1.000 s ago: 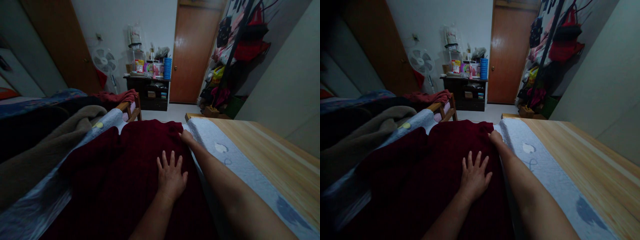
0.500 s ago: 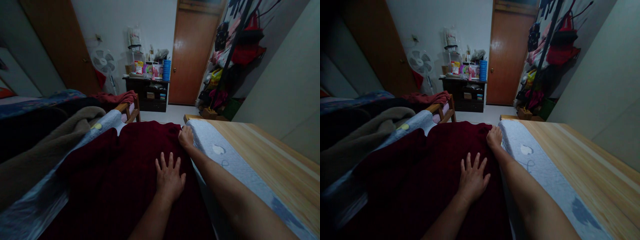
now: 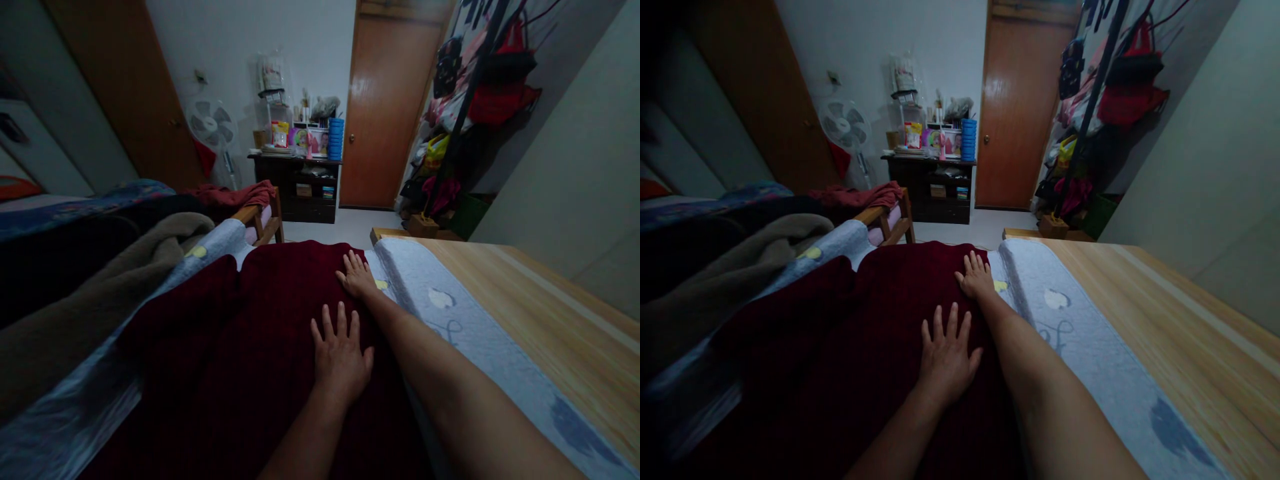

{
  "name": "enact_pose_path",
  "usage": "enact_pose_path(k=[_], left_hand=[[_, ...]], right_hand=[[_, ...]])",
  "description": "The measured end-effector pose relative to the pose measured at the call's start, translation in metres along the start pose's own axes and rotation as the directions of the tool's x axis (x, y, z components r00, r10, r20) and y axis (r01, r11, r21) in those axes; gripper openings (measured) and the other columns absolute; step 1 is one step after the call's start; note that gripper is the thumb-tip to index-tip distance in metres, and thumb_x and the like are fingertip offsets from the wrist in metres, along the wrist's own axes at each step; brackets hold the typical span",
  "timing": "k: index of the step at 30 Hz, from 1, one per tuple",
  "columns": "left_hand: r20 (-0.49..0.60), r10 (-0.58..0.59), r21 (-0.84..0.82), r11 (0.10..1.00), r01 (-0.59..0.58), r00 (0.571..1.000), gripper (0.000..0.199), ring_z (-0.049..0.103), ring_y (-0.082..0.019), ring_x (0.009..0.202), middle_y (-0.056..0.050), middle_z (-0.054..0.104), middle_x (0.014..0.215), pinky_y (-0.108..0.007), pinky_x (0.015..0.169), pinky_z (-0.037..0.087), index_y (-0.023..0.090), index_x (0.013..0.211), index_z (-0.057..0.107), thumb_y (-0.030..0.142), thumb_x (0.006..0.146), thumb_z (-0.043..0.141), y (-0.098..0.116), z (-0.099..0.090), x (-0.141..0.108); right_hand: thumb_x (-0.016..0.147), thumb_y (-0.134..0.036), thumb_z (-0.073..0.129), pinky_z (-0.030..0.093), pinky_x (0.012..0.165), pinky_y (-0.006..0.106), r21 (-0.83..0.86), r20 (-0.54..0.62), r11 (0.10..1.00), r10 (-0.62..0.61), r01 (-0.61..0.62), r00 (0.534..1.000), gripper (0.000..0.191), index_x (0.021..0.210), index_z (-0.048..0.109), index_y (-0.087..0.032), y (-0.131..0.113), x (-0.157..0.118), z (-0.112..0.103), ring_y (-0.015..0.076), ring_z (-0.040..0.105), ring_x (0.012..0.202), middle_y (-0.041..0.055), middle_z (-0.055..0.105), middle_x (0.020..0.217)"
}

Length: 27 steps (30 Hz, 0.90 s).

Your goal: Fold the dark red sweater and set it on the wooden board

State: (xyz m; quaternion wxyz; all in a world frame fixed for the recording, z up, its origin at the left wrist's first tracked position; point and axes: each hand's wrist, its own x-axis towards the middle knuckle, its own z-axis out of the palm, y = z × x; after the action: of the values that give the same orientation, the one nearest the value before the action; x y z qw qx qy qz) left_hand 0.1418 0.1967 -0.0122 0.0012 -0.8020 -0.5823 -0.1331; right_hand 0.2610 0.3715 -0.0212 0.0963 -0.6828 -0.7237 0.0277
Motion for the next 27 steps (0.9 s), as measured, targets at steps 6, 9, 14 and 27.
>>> enact_pose_path(k=[6,9,14,27], left_hand=[[-0.006,-0.035,0.032,0.999,0.036,0.999,0.08,0.008,-0.04,0.142,-0.012,0.019,0.157,-0.063,0.111,0.013,0.011,0.147,0.032,0.06,0.084,0.041,0.002,0.004,-0.001],[0.002,-0.04,0.021,0.999,0.04,0.999,0.077,0.01,-0.038,0.143,-0.011,0.02,0.157,-0.061,0.112,0.014,0.011,0.147,0.032,0.058,0.086,0.039,0.001,0.002,0.0],[0.034,-0.044,0.002,0.999,0.044,0.998,0.069,0.013,-0.037,0.142,-0.008,0.024,0.156,-0.06,0.112,0.015,0.014,0.146,0.035,0.051,0.087,0.04,0.001,-0.004,-0.001],[-0.01,-0.102,-0.007,0.995,0.102,0.995,0.066,0.016,-0.03,0.143,-0.012,0.022,0.156,-0.054,0.114,0.018,0.01,0.148,0.028,0.033,0.087,0.041,0.0,-0.006,-0.006]], right_hand=[[0.095,-0.056,0.025,0.013,0.114,0.044,0.01,0.007,0.999,0.031,-0.031,1.0,0.068,0.152,0.014,-0.02,0.002,0.005,0.0,0.0242,0.007,0.145,0.0046,0.003,0.159],[0.095,-0.051,0.028,0.011,0.114,0.047,-0.051,-0.033,0.999,-0.014,0.012,0.999,0.063,0.15,0.021,-0.02,0.0,-0.002,-0.001,0.0244,0.007,0.145,0.0048,0.007,0.159],[0.095,-0.032,0.034,0.0,0.115,0.048,-0.145,-0.165,0.971,-0.211,0.188,0.963,0.049,0.142,0.04,-0.017,-0.007,-0.026,-0.008,0.0213,0.006,0.145,0.0045,0.015,0.158],[0.098,-0.037,0.031,0.022,0.112,0.042,0.111,0.04,0.988,-0.116,0.111,0.992,0.053,0.143,0.036,-0.01,-0.015,-0.089,-0.025,0.0243,0.022,0.142,0.015,0.028,0.153]])
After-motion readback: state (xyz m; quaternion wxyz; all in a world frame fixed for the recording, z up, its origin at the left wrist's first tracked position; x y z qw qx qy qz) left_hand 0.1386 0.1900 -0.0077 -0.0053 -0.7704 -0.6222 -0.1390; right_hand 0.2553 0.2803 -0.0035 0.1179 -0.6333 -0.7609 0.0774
